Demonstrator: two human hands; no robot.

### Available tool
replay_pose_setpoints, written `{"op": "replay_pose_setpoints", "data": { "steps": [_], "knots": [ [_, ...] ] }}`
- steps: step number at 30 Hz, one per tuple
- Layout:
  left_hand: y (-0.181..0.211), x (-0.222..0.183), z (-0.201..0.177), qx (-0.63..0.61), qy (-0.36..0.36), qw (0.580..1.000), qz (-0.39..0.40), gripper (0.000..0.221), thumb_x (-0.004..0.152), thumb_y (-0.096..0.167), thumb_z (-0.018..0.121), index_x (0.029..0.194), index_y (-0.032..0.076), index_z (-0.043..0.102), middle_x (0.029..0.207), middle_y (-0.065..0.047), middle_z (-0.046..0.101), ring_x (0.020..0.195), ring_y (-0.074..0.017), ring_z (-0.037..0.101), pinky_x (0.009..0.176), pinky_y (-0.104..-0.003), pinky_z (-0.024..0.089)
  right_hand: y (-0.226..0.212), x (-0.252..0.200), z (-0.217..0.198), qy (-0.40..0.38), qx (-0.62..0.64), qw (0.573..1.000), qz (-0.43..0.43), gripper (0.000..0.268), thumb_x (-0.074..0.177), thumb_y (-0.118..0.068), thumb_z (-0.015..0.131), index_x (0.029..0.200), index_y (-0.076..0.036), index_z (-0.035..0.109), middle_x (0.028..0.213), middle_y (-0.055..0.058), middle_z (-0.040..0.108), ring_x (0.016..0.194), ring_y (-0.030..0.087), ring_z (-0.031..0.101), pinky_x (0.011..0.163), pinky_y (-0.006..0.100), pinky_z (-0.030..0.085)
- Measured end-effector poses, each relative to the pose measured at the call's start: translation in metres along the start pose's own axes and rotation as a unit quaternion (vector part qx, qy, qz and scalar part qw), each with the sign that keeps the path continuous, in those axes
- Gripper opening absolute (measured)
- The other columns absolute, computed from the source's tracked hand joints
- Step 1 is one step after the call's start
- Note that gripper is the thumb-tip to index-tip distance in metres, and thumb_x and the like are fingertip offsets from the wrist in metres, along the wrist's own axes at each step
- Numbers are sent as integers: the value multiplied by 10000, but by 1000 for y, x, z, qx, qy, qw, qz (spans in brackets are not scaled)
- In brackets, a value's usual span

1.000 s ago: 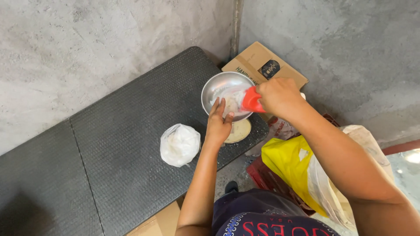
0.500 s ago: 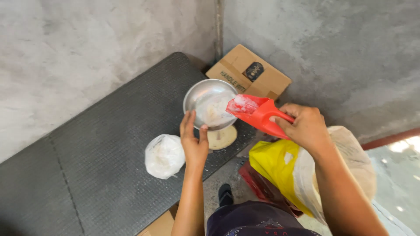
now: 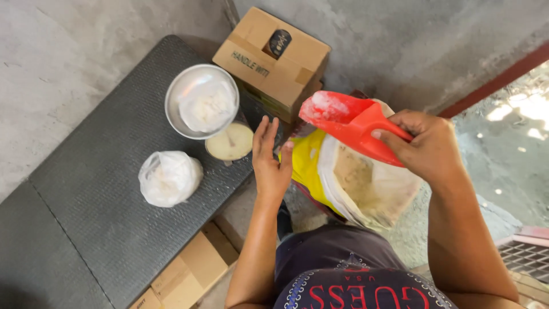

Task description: Scooping powder from a large sack, weighing it on a scale, and filling small plastic bags.

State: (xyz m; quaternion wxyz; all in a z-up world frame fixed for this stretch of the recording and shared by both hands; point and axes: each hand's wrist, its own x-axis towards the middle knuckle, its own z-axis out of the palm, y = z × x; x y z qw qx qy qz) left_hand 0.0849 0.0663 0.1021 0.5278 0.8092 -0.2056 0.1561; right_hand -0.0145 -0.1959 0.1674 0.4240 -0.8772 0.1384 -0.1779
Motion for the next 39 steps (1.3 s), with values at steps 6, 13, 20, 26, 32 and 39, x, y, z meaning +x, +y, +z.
{"op": "replay_pose_setpoints", "data": {
  "steps": [6,13,20,26,32,39],
  "knots": [
    [-16,-60,47,81,-46,996,0,464,979,175,709,1407,39,595,1522,-264,521,1384,-427,536,1155,-460,446,80,-42,-46,0,-35,998,43,246,888,-240,848,1012,-42,772,715,65,678,622,93,573,606,289,489],
    [-3,-112,88,86,-76,993,-35,599,883,207,779,1420,29,583,1502,-315,503,1369,-468,523,1138,-473,445,129,-66,-48,-82,-72,985,132,281,867,-321,827,1040,-101,799,689,111,701,576,170,616,588,342,507],
    [2,-129,92,183,-100,977,-38,770,824,133,761,1524,61,450,1496,-314,482,1329,-483,502,1075,-545,431,158,-66,-2,-149,-220,963,53,354,848,-474,773,1051,-184,795,828,128,752,750,329,725,714,449,572],
    [-1,-140,92,252,-91,962,-52,748,821,174,767,1504,99,470,1476,-254,528,1292,-438,539,1009,-546,447,172,-64,29,-201,-344,917,23,353,863,-492,732,1084,-220,762,881,130,763,836,356,736,754,502,577],
    [1,-142,101,268,-108,955,-72,761,842,214,742,1530,93,439,1442,-192,573,1266,-396,566,1034,-543,420,195,-66,60,-218,-334,917,-6,299,834,-430,743,1029,-203,754,887,140,753,860,362,727,753,514,566],
    [2,-139,92,253,-98,961,-53,737,834,188,748,1507,85,467,1436,-185,586,1263,-402,569,1034,-544,422,192,-69,95,-222,-270,937,-14,289,862,-406,743,993,-149,728,828,158,732,790,370,716,712,516,556]
  ]
}}
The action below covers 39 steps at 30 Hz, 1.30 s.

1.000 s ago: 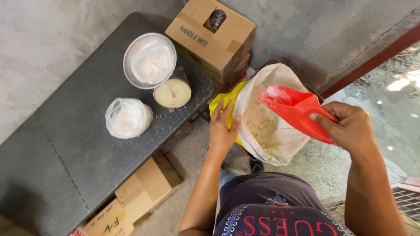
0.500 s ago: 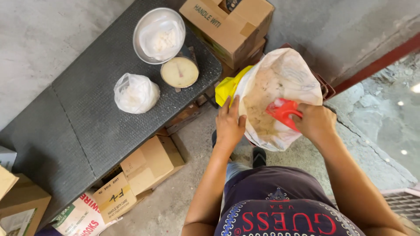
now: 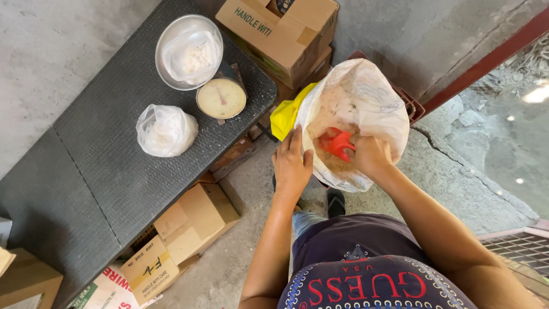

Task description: Scooping powder from a large sack, weighing it on a scale, and filling small plastic bags.

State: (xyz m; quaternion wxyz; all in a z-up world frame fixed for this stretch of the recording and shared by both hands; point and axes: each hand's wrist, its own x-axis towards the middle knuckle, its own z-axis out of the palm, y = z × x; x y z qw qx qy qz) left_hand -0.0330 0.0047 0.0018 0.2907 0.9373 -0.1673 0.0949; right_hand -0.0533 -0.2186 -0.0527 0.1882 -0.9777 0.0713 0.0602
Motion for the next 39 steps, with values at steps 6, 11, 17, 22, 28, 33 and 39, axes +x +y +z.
{"op": "replay_pose_setpoints", "data": {
  "steps": [6,11,17,22,28,33,39],
  "knots": [
    [-4,0,5,-29,4,1000,2,712,854,175,735,1509,79,474,1429,-198,595,1265,-404,592,1027,-547,437,6,3,8,28,46,999,9,254,841,-360,775,968,-141,753,798,174,728,753,373,707,705,504,555],
    [-5,1,5,-29,-6,999,15,699,865,177,737,1506,72,478,1412,-204,603,1259,-398,598,1029,-554,429,24,17,17,29,170,980,96,285,844,-347,800,1054,-156,778,801,151,749,687,296,716,697,433,585],
    [-5,1,-2,-32,-9,999,-11,710,837,161,736,1498,72,491,1395,-199,618,1264,-391,594,1025,-535,443,23,15,-29,35,167,977,129,341,839,-390,812,1086,-158,776,858,96,764,710,230,716,690,390,580],
    [-5,2,1,-41,-15,999,-7,703,837,158,728,1496,80,496,1398,-195,622,1264,-378,600,1027,-524,450,-15,7,-41,-73,-49,994,66,330,860,-451,752,1087,-213,772,873,75,771,785,231,708,700,420,565],
    [-3,4,0,-36,-21,999,19,702,832,156,734,1487,63,499,1379,-211,621,1259,-390,602,1008,-540,447,-3,46,80,9,64,995,-75,328,860,-427,820,849,-102,779,827,105,718,669,209,617,587,325,470],
    [-1,7,-8,-58,-5,998,21,650,844,129,707,1464,50,528,1368,-226,639,1224,-399,633,987,-523,491,22,87,144,-116,730,632,233,161,924,-118,782,858,4,703,651,32,570,489,101,423,426,259,294],
    [-1,5,-11,-66,4,997,29,636,857,116,704,1464,47,528,1356,-232,651,1213,-400,641,973,-536,475,25,55,92,-119,729,619,268,196,990,-181,664,1080,-13,620,676,60,455,476,92,342,436,238,295]
  ]
}}
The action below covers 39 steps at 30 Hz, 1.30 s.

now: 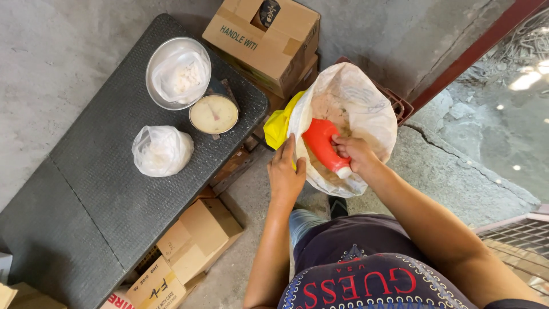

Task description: Scooping powder from a large sack, weighing it on a scale, and filling small plastic bags.

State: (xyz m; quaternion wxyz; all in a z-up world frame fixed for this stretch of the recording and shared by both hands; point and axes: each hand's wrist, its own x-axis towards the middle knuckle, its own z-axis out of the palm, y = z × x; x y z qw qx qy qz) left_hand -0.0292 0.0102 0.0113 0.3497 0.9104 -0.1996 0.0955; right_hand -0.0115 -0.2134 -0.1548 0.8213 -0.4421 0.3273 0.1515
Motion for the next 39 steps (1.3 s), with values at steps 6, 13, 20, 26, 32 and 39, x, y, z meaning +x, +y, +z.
{"op": "replay_pose_setpoints", "data": {
  "steps": [6,13,20,26,32,39],
  "knots": [
    [-8,3,2,1,-20,1000,6,694,823,117,704,1490,77,517,1336,-223,653,1195,-400,644,974,-521,487,-50,-87,3,-40,-649,759,-35,297,984,-329,649,1173,-118,739,850,146,750,627,174,629,643,336,546],
    [-11,8,-3,10,-31,999,-7,703,810,122,731,1480,96,518,1325,-190,671,1174,-382,648,949,-532,478,-87,-141,21,38,-746,631,-209,331,737,-329,793,1009,-140,796,961,127,762,913,314,718,850,460,552],
    [-17,3,-2,15,-25,1000,3,718,817,120,712,1505,115,504,1360,-194,650,1218,-375,636,978,-521,475,-64,-126,41,102,-730,648,-192,316,814,-370,762,1065,-179,760,925,145,757,875,340,730,799,486,567],
    [-17,4,-2,-4,-27,1000,3,704,830,131,717,1501,111,504,1368,-198,644,1235,-376,630,997,-523,467,-32,-82,45,121,-716,652,-216,295,875,-369,718,1047,-131,738,910,174,747,863,360,725,749,497,573],
    [-20,10,-3,-24,-21,999,22,697,828,129,719,1490,83,505,1360,-222,641,1227,-392,630,997,-520,481,-30,-76,42,137,-643,707,-260,295,860,-340,723,1063,-127,737,877,193,740,834,380,726,769,489,568],
    [-18,8,-6,-43,-19,999,19,682,818,124,725,1470,73,533,1336,-231,659,1204,-403,645,1004,-509,501,-35,-70,43,160,-602,740,-255,291,899,-350,721,1046,-99,716,848,218,724,810,404,709,745,498,565]
  ]
}}
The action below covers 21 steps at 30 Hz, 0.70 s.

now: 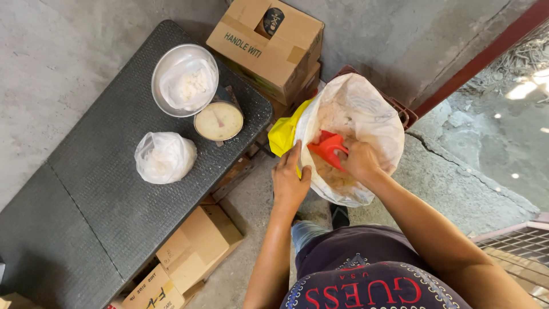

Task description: Scooping powder from a large sack, weighing it on a scale, and filling small plastic bags.

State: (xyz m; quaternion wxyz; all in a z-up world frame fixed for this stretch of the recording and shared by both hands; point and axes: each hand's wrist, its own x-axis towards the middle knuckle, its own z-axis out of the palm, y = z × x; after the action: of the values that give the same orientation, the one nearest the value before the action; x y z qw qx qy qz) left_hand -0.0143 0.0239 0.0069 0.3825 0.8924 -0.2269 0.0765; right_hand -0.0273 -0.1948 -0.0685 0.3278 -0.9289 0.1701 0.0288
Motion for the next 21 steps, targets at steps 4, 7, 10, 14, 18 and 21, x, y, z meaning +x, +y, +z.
{"op": "replay_pose_setpoints", "data": {
  "steps": [4,7,10,14,18,21],
  "knots": [
    [1,2,-1,5,-2,1000,-11,688,809,124,733,1467,72,540,1339,-233,657,1209,-407,640,1004,-508,495,16,10,20,70,-60,992,-90,270,878,-342,741,974,-91,721,863,189,721,779,409,695,701,514,550],
    [1,1,-2,-6,0,1000,-8,688,802,133,741,1458,71,547,1333,-233,659,1200,-406,648,1005,-497,508,20,3,17,78,-53,989,-111,251,878,-338,739,968,-104,724,828,178,712,753,402,689,686,510,545],
    [5,4,-3,-15,3,1000,-2,681,810,135,743,1459,66,549,1323,-236,657,1186,-403,657,1017,-488,525,17,-11,-6,41,-50,995,-75,287,888,-371,740,980,-100,722,788,184,710,743,380,695,701,491,550],
    [13,8,-5,-3,-11,1000,-19,675,802,157,759,1441,71,561,1301,-216,671,1152,-389,663,977,-489,519,8,-36,-45,20,1,998,-53,281,894,-399,720,984,-135,753,781,172,718,690,361,701,666,477,554],
    [17,8,-5,15,-2,999,-32,653,803,193,781,1417,84,591,1284,-182,685,1153,-367,661,959,-497,483,23,-51,-73,38,2,997,-61,309,884,-414,733,1023,-139,755,774,168,718,689,362,702,672,461,565],
    [11,4,2,10,13,1000,-24,632,825,233,776,1413,99,589,1296,-157,683,1160,-345,664,952,-482,491,25,-60,-99,52,-30,998,-36,323,868,-422,742,1038,-150,775,763,157,722,698,341,709,673,453,562]
  ]
}}
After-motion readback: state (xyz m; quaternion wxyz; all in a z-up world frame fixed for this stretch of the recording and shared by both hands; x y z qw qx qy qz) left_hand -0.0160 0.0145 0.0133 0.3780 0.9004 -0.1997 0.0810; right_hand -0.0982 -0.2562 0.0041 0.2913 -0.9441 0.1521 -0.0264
